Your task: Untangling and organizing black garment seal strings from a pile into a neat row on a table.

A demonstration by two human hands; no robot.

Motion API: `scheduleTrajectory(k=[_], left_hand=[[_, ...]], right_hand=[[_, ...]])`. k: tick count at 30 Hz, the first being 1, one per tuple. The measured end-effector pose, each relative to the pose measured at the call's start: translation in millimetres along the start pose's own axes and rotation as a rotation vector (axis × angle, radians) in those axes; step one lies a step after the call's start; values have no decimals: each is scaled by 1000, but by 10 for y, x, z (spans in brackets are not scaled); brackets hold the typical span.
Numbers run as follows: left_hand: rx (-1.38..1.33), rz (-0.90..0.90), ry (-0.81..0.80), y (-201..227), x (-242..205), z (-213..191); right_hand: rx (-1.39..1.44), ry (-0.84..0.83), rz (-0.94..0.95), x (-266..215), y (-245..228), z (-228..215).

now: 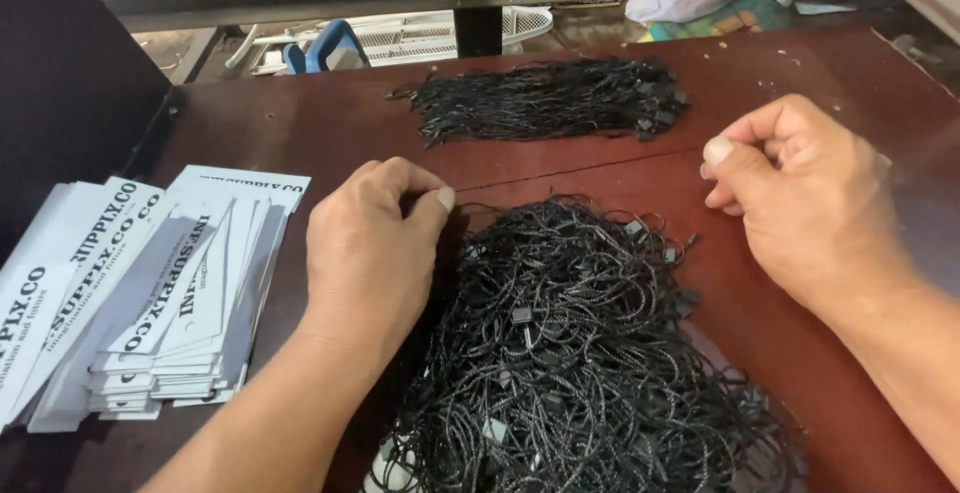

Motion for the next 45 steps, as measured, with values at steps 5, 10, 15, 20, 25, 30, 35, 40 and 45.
scheduleTrajectory(k=[5, 10, 15, 20, 25, 30, 35, 40, 45], left_hand=[[-46, -46, -3, 21, -24, -41], [10, -113, -66, 58, 43, -35], [73, 31, -30, 211, 410, -11], [124, 47, 11, 194, 693, 50], [178, 14, 1, 161, 805, 159], [244, 0, -14, 127, 856, 196], [214, 30, 6, 95, 864, 210], [154, -1, -4, 101, 751, 126], [-100, -50, 52, 51, 523, -53]], right_hand=[[-39, -8, 7, 16, 24, -1], [-152, -79, -5, 109, -50, 78], [-230, -15, -47, 412, -37, 125], [-266, 115, -266, 629, 36, 243], [-281, 149, -332, 754, 78, 285], [-291, 132, -229, 846, 143, 345], [-305, 112, -225, 842, 122, 389], [-298, 100, -183, 819, 175, 372], [-57, 212, -245, 583, 62, 84]])
Point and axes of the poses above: each hand's wrist, its own x-axis towards the middle knuckle, its own z-axis out of the palm, y = z × x, the point moved 10 cm from there along x, towards the middle knuckle, and after that the axes turned 2 degrees about y, right-handed, at the moved point
